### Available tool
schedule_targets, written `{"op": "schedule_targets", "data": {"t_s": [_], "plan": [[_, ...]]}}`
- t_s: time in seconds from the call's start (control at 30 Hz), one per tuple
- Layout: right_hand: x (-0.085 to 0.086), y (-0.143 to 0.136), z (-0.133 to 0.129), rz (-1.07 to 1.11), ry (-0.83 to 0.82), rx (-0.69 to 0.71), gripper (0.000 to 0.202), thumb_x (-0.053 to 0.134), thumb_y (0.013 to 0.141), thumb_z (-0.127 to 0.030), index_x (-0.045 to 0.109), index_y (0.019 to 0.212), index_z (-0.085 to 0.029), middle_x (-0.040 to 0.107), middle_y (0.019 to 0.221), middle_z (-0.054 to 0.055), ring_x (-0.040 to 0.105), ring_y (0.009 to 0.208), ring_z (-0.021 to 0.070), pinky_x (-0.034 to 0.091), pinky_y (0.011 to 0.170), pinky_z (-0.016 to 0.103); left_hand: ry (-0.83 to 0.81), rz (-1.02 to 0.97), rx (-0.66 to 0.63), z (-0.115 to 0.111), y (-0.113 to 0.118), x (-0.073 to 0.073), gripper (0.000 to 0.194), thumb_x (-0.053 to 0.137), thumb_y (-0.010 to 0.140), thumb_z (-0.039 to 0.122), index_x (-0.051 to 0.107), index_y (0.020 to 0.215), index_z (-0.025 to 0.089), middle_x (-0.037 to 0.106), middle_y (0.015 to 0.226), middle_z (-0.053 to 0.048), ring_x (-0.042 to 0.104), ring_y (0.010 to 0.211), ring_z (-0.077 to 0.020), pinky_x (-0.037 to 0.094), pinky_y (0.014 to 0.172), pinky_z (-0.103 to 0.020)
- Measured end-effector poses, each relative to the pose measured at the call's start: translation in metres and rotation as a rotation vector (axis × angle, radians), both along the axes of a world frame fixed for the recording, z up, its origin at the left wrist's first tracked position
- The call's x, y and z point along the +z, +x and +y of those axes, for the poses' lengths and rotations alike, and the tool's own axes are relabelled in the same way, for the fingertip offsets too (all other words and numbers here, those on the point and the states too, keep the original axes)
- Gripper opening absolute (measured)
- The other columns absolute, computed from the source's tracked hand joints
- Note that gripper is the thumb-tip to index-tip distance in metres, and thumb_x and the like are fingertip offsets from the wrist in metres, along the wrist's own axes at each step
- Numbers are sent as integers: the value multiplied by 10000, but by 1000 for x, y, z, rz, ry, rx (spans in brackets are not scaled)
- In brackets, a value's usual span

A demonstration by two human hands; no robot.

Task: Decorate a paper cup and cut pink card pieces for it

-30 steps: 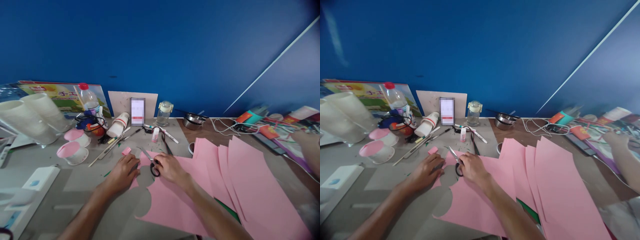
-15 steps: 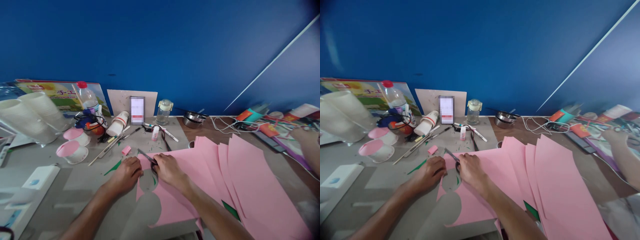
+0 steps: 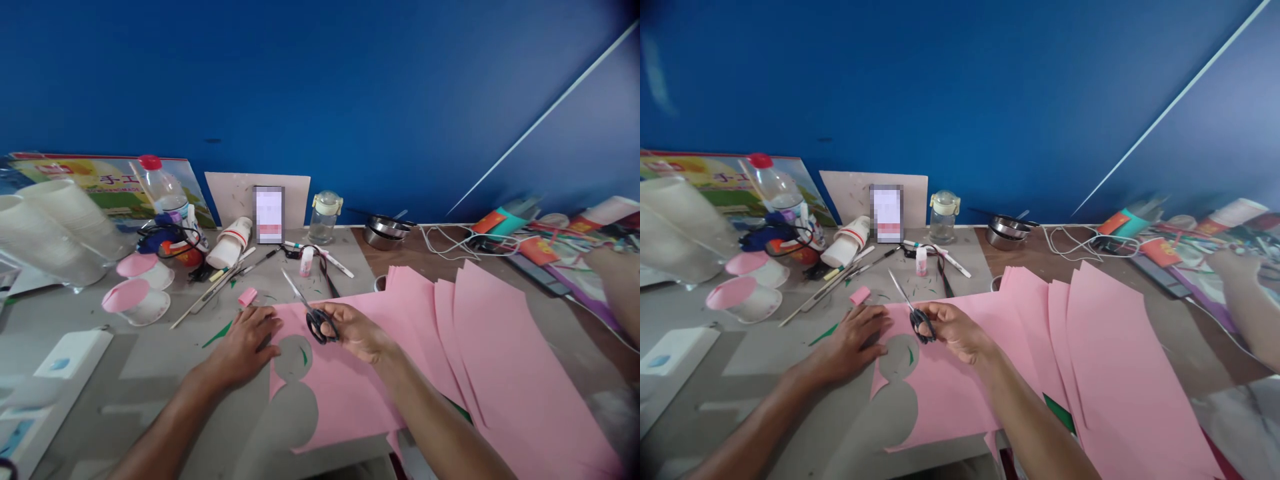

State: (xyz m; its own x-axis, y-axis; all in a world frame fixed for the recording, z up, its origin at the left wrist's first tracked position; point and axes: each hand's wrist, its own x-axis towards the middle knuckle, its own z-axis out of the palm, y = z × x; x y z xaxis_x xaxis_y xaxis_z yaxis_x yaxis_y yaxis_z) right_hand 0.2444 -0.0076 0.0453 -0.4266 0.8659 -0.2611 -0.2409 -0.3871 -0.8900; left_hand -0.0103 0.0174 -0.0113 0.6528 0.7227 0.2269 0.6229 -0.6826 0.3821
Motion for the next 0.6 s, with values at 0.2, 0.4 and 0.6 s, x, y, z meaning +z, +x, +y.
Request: {"op": "schedule_targets", "data": {"t_s": [0.2, 0.4, 0.6], "plan": [[1, 11, -7, 100, 39, 114, 461, 777, 712, -436, 656, 1027, -122, 637, 823, 60, 543, 677, 128, 335, 577, 228, -35, 6, 23, 2, -1, 1, 550, 718, 734, 275, 554, 1257, 235, 586, 1288, -107, 478, 1204, -312, 368, 1021, -514], [-6, 20, -4, -8, 73, 98, 424, 751, 742, -423, 628, 1030, -136, 684, 807, 74, 510, 620, 109, 279, 483, 205, -42, 46, 39, -1, 1, 0, 700, 767, 681, 317, 503, 1323, 221, 558, 1335, -116, 451, 1242, -332, 358, 1033, -524], [-11, 21, 3, -406, 198, 30, 331, 674, 769, -274, 634, 1080, -167, 629, 716, 4, 559, 672, 132, 397, 621, 247, 107, -156, 56, 10, -2, 5, 254, 622, 835, 295, 644, 1068, 195, 692, 1046, -102, 598, 1009, -257, 458, 907, -427]]}}
